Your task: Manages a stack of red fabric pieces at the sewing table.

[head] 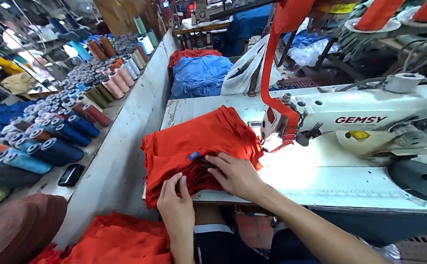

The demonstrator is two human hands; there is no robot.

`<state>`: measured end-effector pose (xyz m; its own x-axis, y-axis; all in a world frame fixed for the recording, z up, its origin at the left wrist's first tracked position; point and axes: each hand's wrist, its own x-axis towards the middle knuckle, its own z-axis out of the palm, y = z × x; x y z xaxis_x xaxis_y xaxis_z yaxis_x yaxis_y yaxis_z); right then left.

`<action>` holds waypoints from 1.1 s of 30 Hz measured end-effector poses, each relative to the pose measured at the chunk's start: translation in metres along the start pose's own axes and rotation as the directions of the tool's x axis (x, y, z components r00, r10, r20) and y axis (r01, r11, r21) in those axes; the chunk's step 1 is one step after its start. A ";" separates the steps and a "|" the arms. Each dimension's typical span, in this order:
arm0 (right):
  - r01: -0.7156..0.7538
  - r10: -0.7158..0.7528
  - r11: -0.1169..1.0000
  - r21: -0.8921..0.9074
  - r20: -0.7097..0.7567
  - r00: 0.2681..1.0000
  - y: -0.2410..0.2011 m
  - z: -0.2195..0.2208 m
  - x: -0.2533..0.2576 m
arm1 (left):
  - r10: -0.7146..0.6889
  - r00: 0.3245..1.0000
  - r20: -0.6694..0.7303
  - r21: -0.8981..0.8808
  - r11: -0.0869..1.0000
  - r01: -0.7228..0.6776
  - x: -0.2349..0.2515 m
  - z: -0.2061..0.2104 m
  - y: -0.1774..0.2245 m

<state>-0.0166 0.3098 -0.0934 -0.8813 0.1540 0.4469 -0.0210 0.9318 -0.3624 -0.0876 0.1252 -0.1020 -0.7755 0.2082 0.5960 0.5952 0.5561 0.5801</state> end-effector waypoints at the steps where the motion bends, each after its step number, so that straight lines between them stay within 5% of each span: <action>1: -0.017 0.017 1.000 0.012 0.003 1.000 0.005 -0.002 -0.006 | 0.012 1.000 0.005 0.016 1.000 -0.012 0.001 0.002 0.002; 8: -0.032 0.029 0.997 0.063 0.052 0.998 0.008 -0.005 -0.026 | -0.039 0.983 0.182 0.097 0.995 0.022 0.012 0.017 0.016; 17: -0.018 0.014 0.998 0.059 0.076 0.997 0.001 -0.005 -0.024 | -0.021 0.998 0.060 0.129 0.992 0.013 0.012 0.027 0.009; 33: 0.044 -0.050 0.998 0.042 0.146 0.988 -0.009 0.001 -0.013 | -0.033 0.991 0.130 0.145 0.989 0.014 -0.002 0.001 0.002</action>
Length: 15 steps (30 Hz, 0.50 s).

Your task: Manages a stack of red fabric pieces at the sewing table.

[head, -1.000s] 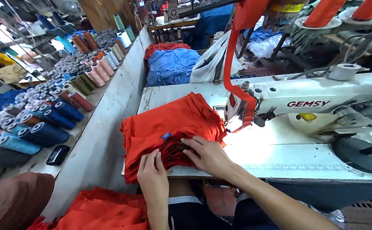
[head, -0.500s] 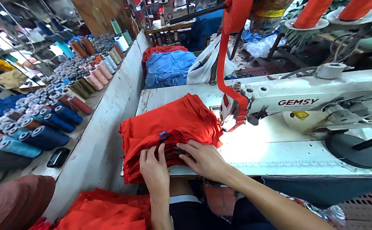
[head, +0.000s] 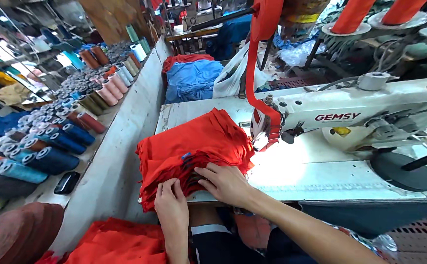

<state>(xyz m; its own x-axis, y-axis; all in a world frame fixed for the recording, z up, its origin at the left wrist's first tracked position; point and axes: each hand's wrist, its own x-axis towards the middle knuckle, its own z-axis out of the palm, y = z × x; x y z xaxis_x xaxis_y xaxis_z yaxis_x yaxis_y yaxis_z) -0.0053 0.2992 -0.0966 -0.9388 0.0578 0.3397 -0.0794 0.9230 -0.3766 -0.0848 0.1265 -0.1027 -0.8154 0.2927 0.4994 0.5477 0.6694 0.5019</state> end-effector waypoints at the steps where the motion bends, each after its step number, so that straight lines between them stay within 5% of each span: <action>1: 0.021 -0.021 1.000 -0.020 0.004 1.000 -0.003 0.003 0.004 | -0.002 1.000 -0.006 -0.006 1.000 0.002 -0.001 0.000 0.000; 10: 0.207 -0.207 0.977 -0.045 0.009 0.978 -0.015 0.021 0.030 | -0.020 1.000 -0.016 0.007 1.000 0.021 -0.007 -0.003 0.004; 15: 0.084 -0.090 0.993 -0.086 -0.075 0.993 0.001 0.012 0.020 | -0.055 0.998 0.033 0.011 0.998 0.054 -0.014 -0.003 0.000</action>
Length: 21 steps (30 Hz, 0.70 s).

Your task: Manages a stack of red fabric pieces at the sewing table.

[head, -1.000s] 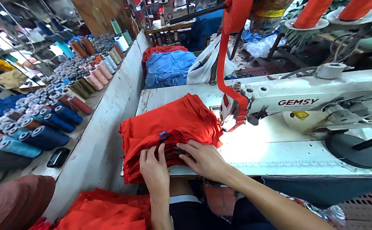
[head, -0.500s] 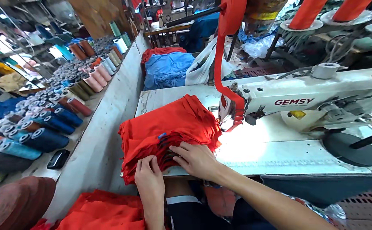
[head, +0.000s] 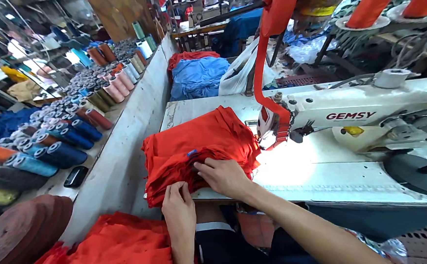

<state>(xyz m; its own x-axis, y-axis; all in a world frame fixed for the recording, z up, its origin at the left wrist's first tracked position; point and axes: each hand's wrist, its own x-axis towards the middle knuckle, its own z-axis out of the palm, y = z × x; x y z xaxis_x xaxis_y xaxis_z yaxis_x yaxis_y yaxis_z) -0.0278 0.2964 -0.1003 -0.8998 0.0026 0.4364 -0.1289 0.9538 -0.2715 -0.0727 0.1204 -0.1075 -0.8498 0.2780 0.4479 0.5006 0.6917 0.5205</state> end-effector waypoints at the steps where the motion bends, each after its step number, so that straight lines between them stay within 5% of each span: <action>1: -0.033 0.033 0.999 -0.006 0.027 0.999 0.002 -0.004 -0.003 | -0.010 1.000 -0.005 -0.006 1.000 0.010 0.000 0.003 -0.001; 11: -0.056 0.054 0.998 0.020 0.106 0.993 0.005 -0.009 -0.019 | -0.149 0.983 0.103 -0.061 0.986 0.156 0.007 0.019 0.009; 17: -0.046 0.045 0.999 0.016 0.099 0.994 0.005 -0.013 -0.019 | -0.273 0.956 0.105 -0.439 0.850 0.292 -0.002 0.020 -0.006; 21: 0.002 -0.001 1.000 -0.009 0.095 0.996 0.001 -0.009 -0.013 | -0.252 0.965 0.070 -0.488 0.835 0.253 -0.008 0.019 -0.011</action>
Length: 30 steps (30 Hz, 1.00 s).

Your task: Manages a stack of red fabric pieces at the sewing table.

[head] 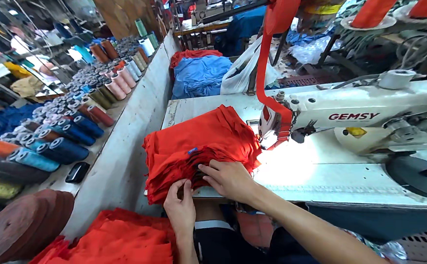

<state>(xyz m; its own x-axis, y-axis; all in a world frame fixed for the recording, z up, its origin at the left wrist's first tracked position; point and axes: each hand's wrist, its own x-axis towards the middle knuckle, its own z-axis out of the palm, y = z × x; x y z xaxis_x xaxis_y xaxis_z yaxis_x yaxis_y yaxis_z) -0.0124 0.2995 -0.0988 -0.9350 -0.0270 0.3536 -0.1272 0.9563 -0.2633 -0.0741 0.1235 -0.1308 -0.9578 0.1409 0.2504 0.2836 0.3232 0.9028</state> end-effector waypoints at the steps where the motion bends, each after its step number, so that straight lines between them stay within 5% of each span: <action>1: 0.023 -0.023 1.000 -0.013 -0.005 1.000 -0.001 0.001 0.002 | 0.024 1.000 -0.009 0.000 1.000 -0.024 0.000 0.000 -0.002; 9: 0.120 -0.111 0.992 -0.047 0.167 0.980 -0.015 -0.003 0.029 | 0.147 0.988 -0.049 0.025 0.989 -0.145 0.000 0.004 -0.007; 14: 0.194 -0.189 0.980 -0.035 0.114 0.975 -0.014 0.010 0.033 | 0.193 0.981 -0.033 0.090 0.978 -0.189 -0.002 0.004 -0.009; 22: 0.017 -0.018 0.996 -0.084 -0.012 1.000 0.011 -0.007 0.006 | 0.245 0.968 -0.049 0.182 0.955 -0.233 -0.007 -0.001 -0.014; 30: 0.013 -0.013 0.998 -0.065 -0.011 1.000 0.007 -0.009 -0.005 | 0.275 0.961 0.034 0.384 0.884 -0.266 0.003 0.008 0.008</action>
<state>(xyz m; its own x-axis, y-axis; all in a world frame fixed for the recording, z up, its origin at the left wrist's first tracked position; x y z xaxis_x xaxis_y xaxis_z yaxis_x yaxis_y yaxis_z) -0.0063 0.3093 -0.0946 -0.9296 -0.0367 0.3667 -0.1173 0.9728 -0.1999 -0.0741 0.1343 -0.1254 -0.8410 0.2556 0.4768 0.5234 0.6074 0.5976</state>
